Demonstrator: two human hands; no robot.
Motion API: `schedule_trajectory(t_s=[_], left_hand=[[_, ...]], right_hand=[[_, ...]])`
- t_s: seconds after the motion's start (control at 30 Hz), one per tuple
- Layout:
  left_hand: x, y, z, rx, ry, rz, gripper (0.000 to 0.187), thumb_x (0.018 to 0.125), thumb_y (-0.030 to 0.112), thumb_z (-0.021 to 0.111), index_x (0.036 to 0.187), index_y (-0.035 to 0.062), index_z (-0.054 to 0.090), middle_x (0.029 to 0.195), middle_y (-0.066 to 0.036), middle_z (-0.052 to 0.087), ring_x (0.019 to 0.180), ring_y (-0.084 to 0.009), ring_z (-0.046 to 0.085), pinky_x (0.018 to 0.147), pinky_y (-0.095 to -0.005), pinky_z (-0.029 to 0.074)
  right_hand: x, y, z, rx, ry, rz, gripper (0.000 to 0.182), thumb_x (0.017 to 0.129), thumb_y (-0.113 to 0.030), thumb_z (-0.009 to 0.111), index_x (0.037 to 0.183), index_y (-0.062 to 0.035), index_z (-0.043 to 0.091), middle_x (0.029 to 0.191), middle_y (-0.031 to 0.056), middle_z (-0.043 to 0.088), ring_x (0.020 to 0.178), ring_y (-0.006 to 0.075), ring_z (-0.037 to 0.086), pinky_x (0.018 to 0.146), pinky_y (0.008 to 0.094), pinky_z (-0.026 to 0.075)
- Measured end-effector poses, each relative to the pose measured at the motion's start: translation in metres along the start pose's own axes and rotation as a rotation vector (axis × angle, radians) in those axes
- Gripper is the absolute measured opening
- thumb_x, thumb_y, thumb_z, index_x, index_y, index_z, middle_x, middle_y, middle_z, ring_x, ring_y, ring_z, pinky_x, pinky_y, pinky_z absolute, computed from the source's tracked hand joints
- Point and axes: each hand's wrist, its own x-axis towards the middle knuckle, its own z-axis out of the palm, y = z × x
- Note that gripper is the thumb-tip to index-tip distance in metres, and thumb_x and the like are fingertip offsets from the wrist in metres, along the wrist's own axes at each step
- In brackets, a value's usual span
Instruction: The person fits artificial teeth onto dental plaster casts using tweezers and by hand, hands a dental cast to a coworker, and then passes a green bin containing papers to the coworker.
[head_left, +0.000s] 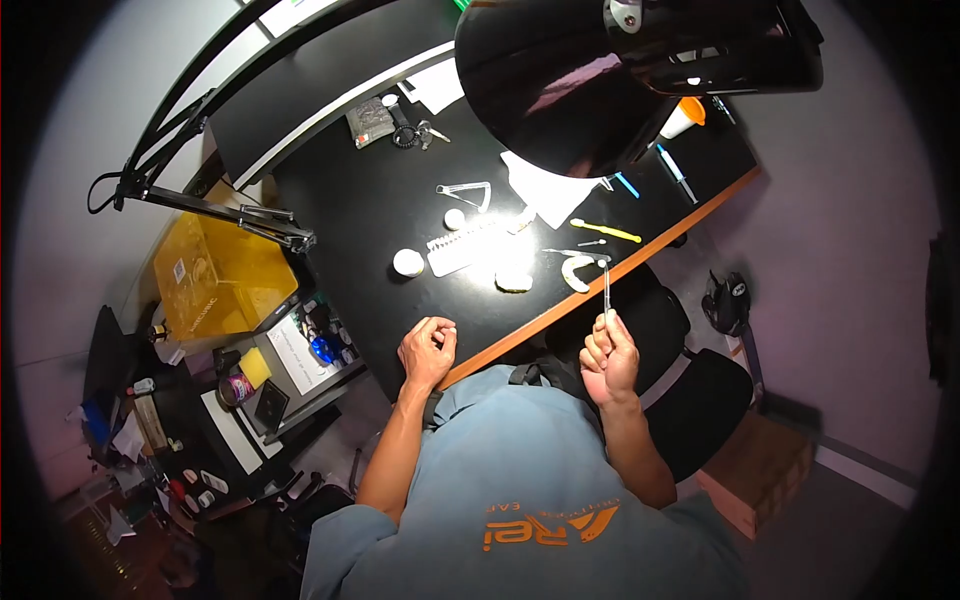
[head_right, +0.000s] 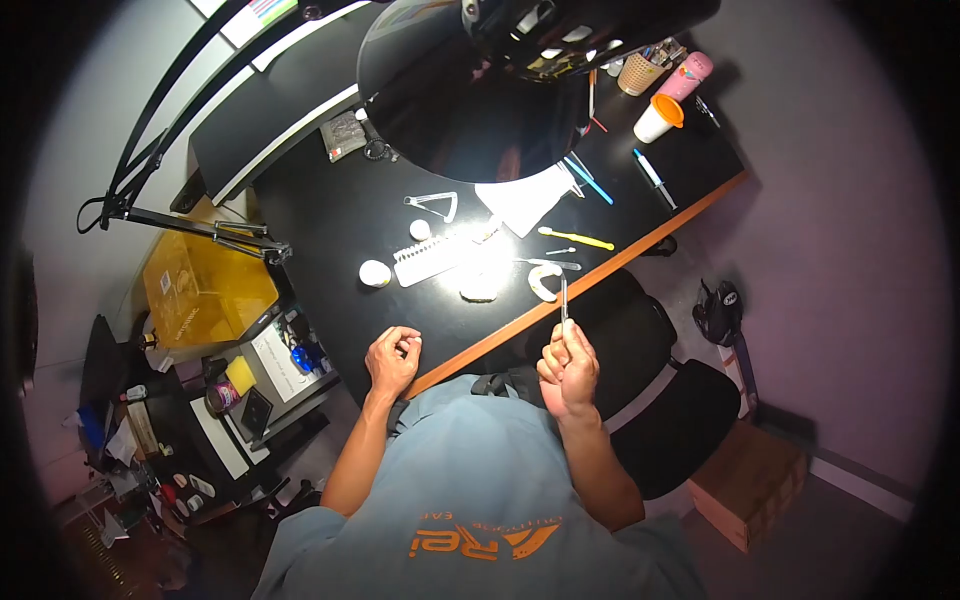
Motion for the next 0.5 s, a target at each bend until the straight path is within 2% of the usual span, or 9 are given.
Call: schedule_trajectory(t_s=[0.03, 0.13, 0.17, 0.27, 0.3, 0.33, 0.4, 0.47, 0.5], left_hand=[[0.002, -0.005, 0.004, 0.009, 0.074, 0.053, 0.003, 0.085, 0.012, 0.077, 0.086, 0.0098, 0.075, 0.079, -0.005, 0.072, 0.067, -0.023, 0.07, 0.061, -0.0354, 0.053], [0.007, -0.008, 0.007, -0.007, 0.175, 0.086, 0.004, 0.083, 0.012, 0.078, 0.084, 0.01, 0.075, 0.072, -0.004, 0.071, 0.061, -0.0237, 0.068, 0.058, -0.0362, 0.052], [0.009, -0.009, 0.007, -0.016, 0.163, 0.08, 0.004, 0.083, 0.012, 0.078, 0.084, 0.0102, 0.074, 0.071, -0.004, 0.07, 0.06, -0.0241, 0.068, 0.058, -0.0365, 0.052], [0.01, -0.016, 0.007, -0.039, 0.151, 0.07, 0.005, 0.083, 0.012, 0.079, 0.083, 0.0105, 0.073, 0.069, -0.004, 0.07, 0.058, -0.0251, 0.067, 0.057, -0.0372, 0.052], [0.01, -0.019, 0.008, -0.044, 0.154, 0.083, 0.006, 0.083, 0.012, 0.079, 0.083, 0.0105, 0.073, 0.07, -0.004, 0.07, 0.058, -0.0252, 0.067, 0.057, -0.0374, 0.052], [0.011, -0.019, 0.008, -0.049, 0.156, 0.1, 0.006, 0.083, 0.012, 0.079, 0.082, 0.0106, 0.073, 0.07, -0.004, 0.07, 0.059, -0.0253, 0.068, 0.057, -0.0376, 0.052], [0.013, -0.018, 0.006, -0.016, 0.163, 0.122, 0.006, 0.084, 0.012, 0.079, 0.083, 0.01, 0.073, 0.07, -0.004, 0.07, 0.057, -0.0217, 0.066, 0.056, -0.0352, 0.051], [0.013, -0.02, 0.009, 0.018, 0.169, 0.151, 0.005, 0.084, 0.009, 0.078, 0.083, 0.0079, 0.073, 0.07, -0.003, 0.07, 0.052, -0.0149, 0.064, 0.054, -0.0298, 0.049], [0.013, -0.019, 0.008, 0.001, 0.162, 0.138, 0.006, 0.084, 0.01, 0.079, 0.083, 0.008, 0.073, 0.069, -0.003, 0.07, 0.053, -0.0152, 0.064, 0.054, -0.0301, 0.049]], right_hand=[[0.0, 0.002, 0.001, -0.022, 0.059, 0.066, 0.027, 0.113, -0.023, 0.049, 0.093, -0.0062, 0.056, 0.063, -0.0074, 0.032, 0.047, 0.0034, 0.026, 0.043, 0.0228, 0.023], [-0.023, 0.017, 0.01, -0.317, -0.176, 0.505, 0.026, 0.112, -0.024, 0.052, 0.092, -0.0077, 0.056, 0.061, -0.0084, 0.032, 0.047, 0.0028, 0.024, 0.043, 0.0232, 0.021], [-0.024, 0.018, 0.01, -0.285, -0.208, 0.545, 0.024, 0.111, -0.024, 0.054, 0.094, -0.008, 0.057, 0.06, -0.0083, 0.033, 0.046, 0.0028, 0.024, 0.042, 0.0231, 0.022], [0.008, -0.002, -0.007, 0.041, 0.16, 0.287, 0.026, 0.112, -0.026, 0.054, 0.093, -0.0089, 0.057, 0.06, -0.008, 0.035, 0.045, 0.0027, 0.025, 0.041, 0.0227, 0.023], [0.02, -0.014, -0.018, 0.097, 0.03, 0.13, 0.029, 0.112, -0.028, 0.053, 0.091, -0.0092, 0.056, 0.061, -0.0081, 0.036, 0.044, 0.0026, 0.027, 0.04, 0.0223, 0.025], [0.029, -0.023, -0.022, 0.133, 0.074, 0.022, 0.029, 0.112, -0.029, 0.053, 0.091, -0.0098, 0.055, 0.061, -0.0082, 0.037, 0.043, 0.0028, 0.028, 0.039, 0.0225, 0.025], [0.03, -0.019, -0.009, 0.128, 0.101, 0.053, 0.03, 0.112, -0.029, 0.053, 0.09, -0.0095, 0.057, 0.062, -0.008, 0.035, 0.045, 0.0024, 0.028, 0.039, 0.0225, 0.025], [0.009, 0.005, 0.015, -0.111, 0.103, 0.358, 0.029, 0.112, -0.027, 0.055, 0.089, -0.0089, 0.058, 0.062, -0.0078, 0.035, 0.046, 0.0021, 0.028, 0.04, 0.0221, 0.023], [0.0, 0.024, 0.007, -0.276, -0.049, 0.467, 0.027, 0.11, -0.025, 0.058, 0.089, -0.0081, 0.059, 0.063, -0.008, 0.036, 0.048, 0.002, 0.028, 0.041, 0.022, 0.022]])
